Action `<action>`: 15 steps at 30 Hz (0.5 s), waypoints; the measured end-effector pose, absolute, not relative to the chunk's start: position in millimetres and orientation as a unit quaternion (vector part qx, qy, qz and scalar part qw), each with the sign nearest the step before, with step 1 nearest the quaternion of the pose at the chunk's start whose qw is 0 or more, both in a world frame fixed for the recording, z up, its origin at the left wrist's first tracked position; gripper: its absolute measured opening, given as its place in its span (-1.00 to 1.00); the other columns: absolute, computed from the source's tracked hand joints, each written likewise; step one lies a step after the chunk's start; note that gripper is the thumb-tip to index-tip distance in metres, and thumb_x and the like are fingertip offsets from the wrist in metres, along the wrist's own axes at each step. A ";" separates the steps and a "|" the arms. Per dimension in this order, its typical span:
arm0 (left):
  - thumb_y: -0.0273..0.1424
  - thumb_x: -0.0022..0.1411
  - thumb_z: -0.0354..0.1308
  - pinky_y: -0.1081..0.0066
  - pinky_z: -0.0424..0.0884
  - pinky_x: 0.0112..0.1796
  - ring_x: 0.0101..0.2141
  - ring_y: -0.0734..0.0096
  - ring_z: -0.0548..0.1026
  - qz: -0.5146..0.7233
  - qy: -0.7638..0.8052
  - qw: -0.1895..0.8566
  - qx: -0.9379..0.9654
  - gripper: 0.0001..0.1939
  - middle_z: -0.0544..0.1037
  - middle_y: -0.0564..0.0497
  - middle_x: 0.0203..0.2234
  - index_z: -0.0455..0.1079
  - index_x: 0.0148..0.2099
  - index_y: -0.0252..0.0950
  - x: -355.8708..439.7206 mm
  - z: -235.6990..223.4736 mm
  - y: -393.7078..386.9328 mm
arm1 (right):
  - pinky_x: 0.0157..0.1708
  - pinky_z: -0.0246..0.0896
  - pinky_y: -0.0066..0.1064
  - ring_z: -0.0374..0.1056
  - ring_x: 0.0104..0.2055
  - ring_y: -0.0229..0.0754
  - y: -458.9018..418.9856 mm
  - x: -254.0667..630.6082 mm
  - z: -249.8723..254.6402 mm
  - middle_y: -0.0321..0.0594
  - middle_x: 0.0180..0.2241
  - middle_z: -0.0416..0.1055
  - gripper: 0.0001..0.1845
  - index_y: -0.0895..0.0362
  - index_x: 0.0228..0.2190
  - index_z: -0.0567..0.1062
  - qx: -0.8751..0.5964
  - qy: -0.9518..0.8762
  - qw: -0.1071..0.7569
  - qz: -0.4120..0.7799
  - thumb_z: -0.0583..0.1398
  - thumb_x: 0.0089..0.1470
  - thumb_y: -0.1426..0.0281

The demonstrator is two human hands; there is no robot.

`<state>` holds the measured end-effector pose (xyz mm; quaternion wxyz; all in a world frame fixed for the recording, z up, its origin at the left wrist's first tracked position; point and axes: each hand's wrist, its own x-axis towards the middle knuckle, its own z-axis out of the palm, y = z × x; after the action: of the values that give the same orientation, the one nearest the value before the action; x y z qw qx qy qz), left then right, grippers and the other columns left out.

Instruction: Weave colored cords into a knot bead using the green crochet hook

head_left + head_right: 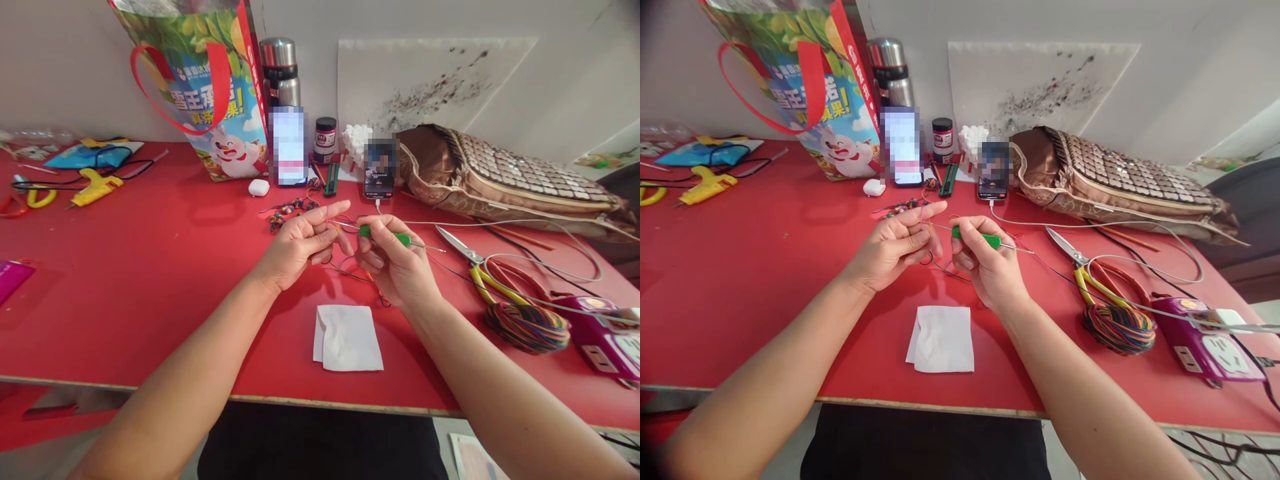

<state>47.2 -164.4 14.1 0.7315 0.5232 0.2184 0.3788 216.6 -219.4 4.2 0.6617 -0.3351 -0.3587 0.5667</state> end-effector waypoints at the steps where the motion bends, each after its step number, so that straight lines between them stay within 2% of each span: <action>1: -0.37 0.29 0.36 0.46 0.04 -0.53 -0.61 0.61 0.21 0.376 0.217 0.734 0.523 -0.51 0.64 -0.06 -0.48 0.55 0.24 -0.32 46.8 14.3 -164.3 | -0.63 -0.04 -0.49 0.02 -0.64 -0.43 -219.6 216.3 4.0 -0.38 -0.55 0.41 -0.73 0.10 -0.33 0.64 -0.338 -0.362 0.662 0.562 0.48 0.02 0.19; 6: -0.37 0.30 0.34 0.45 0.01 -0.54 -0.61 0.60 0.19 0.370 0.217 0.732 0.529 -0.49 0.64 -0.06 -0.48 0.54 0.28 -0.29 45.4 13.8 -164.4 | -0.64 -0.02 -0.47 0.07 -0.64 -0.43 -222.2 216.4 3.9 -0.38 -0.55 0.41 -0.73 0.11 -0.33 0.62 -0.355 -0.390 0.668 0.526 0.46 0.08 0.19; 10: -0.38 0.29 0.35 0.45 0.00 -0.55 -0.62 0.61 0.14 0.382 0.235 0.715 0.536 -0.47 0.63 -0.03 -0.49 0.52 0.30 -0.26 49.0 12.0 -166.8 | -0.61 0.08 -0.45 0.16 -0.61 -0.38 -225.9 213.4 -0.4 -0.37 -0.53 0.40 -0.74 0.10 -0.31 0.58 -0.403 -0.464 0.662 0.429 0.39 0.20 0.17; 15: -0.45 0.24 0.37 0.51 -0.01 -0.59 -0.64 0.66 0.12 0.417 0.244 0.737 0.472 -0.44 0.59 0.02 -0.51 0.53 0.29 -0.27 57.4 7.9 -171.1 | -0.34 0.37 -0.35 0.45 -0.32 -0.24 -230.7 200.7 -13.9 -0.28 -0.34 0.51 -0.85 0.04 -0.18 0.54 -0.438 -0.532 0.664 0.289 0.25 0.37 0.23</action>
<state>57.4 -171.1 7.9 0.7370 0.4722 0.2444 0.4172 200.7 -230.7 -13.9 0.6642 -0.4379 -0.5324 0.2891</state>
